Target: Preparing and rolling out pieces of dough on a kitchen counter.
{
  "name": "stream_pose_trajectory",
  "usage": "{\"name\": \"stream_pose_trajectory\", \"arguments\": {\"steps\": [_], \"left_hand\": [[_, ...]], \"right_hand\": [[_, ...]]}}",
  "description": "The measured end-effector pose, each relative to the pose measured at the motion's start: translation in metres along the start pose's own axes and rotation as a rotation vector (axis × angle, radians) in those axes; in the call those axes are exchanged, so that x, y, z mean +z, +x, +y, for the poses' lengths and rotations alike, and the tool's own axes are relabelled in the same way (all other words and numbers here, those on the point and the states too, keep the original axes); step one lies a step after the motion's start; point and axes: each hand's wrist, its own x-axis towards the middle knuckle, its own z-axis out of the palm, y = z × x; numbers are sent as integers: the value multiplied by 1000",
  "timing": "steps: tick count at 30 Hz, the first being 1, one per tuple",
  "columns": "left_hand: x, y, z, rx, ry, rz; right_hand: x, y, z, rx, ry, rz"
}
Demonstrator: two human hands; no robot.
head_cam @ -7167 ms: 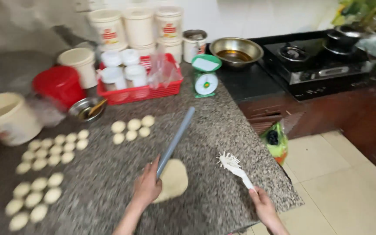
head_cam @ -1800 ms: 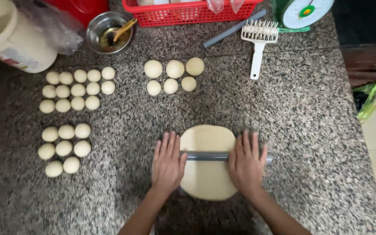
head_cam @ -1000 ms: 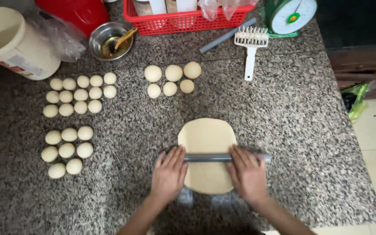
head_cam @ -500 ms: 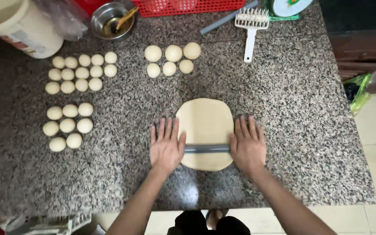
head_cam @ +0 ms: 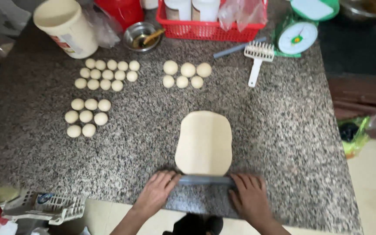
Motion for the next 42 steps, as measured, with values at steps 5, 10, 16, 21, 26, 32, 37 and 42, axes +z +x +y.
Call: {"name": "stream_pose_trajectory", "arguments": {"steps": [5, 10, 16, 21, 26, 32, 37, 42], "left_hand": [[-7, 7, 26, -102, -81, 70], [-42, 49, 56, -271, -168, 109], [-69, 120, 90, -615, -228, 185], [-55, 145, 138, -946, -123, 160], [-40, 168, 169, -1158, -123, 238], [-1, 195, 188, -1413, -23, 158], [13, 185, 147, -1567, 59, 134], [5, 152, 65, -1611, 51, 104]], "right_hand": [[-13, 44, 31, -166, -23, -37], [-36, 166, 83, -384, -7, -116], [-4, 272, 131, -747, -31, -271], [3, 308, 118, -1007, 183, -207], [23, 324, 106, -1153, 243, -248], [86, 312, 112, -1170, 263, -351], [110, 325, 67, -1112, 219, -310], [145, 372, -7, -1145, 208, -315]]}}
